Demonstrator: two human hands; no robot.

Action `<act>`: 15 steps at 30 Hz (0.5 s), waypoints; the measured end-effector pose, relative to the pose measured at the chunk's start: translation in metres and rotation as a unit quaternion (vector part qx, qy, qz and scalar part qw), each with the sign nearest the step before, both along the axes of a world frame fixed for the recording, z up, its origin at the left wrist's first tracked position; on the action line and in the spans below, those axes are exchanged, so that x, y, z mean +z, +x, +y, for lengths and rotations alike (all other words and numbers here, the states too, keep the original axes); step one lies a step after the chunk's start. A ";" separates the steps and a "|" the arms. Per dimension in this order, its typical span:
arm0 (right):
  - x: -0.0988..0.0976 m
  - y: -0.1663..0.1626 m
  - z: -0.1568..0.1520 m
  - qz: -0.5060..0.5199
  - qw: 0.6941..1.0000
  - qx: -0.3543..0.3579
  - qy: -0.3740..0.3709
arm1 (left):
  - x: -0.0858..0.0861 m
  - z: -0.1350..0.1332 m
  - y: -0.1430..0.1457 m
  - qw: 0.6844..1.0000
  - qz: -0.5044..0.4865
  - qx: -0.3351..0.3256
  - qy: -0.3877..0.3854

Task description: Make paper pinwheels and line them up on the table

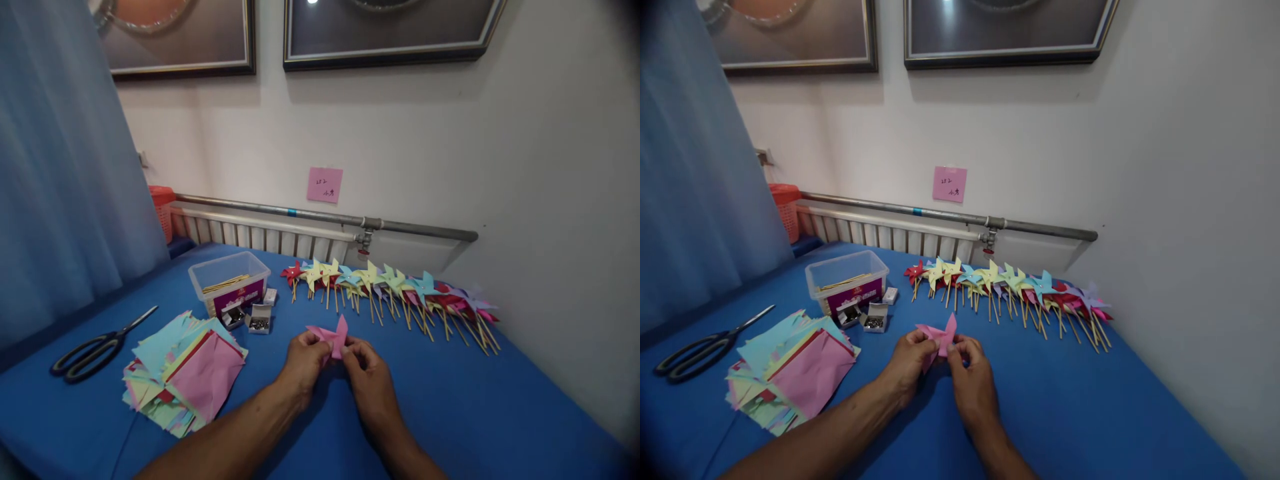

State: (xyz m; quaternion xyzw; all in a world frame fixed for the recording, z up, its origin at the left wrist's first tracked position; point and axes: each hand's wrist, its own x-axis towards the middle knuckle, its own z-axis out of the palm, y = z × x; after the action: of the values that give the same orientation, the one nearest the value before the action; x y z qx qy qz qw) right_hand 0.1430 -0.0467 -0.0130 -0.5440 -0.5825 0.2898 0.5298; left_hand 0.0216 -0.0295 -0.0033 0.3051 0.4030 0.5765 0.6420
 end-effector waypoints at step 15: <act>0.002 -0.002 -0.001 -0.004 0.999 -0.014 -0.051 | -0.004 0.000 0.000 0.999 0.045 0.009 -0.006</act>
State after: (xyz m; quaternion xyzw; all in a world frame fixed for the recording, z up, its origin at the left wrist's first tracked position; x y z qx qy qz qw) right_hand 0.1411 -0.0477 -0.0109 -0.5798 -0.5610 0.3098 0.5032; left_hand 0.0217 -0.0293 -0.0072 0.3226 0.4377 0.5658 0.6199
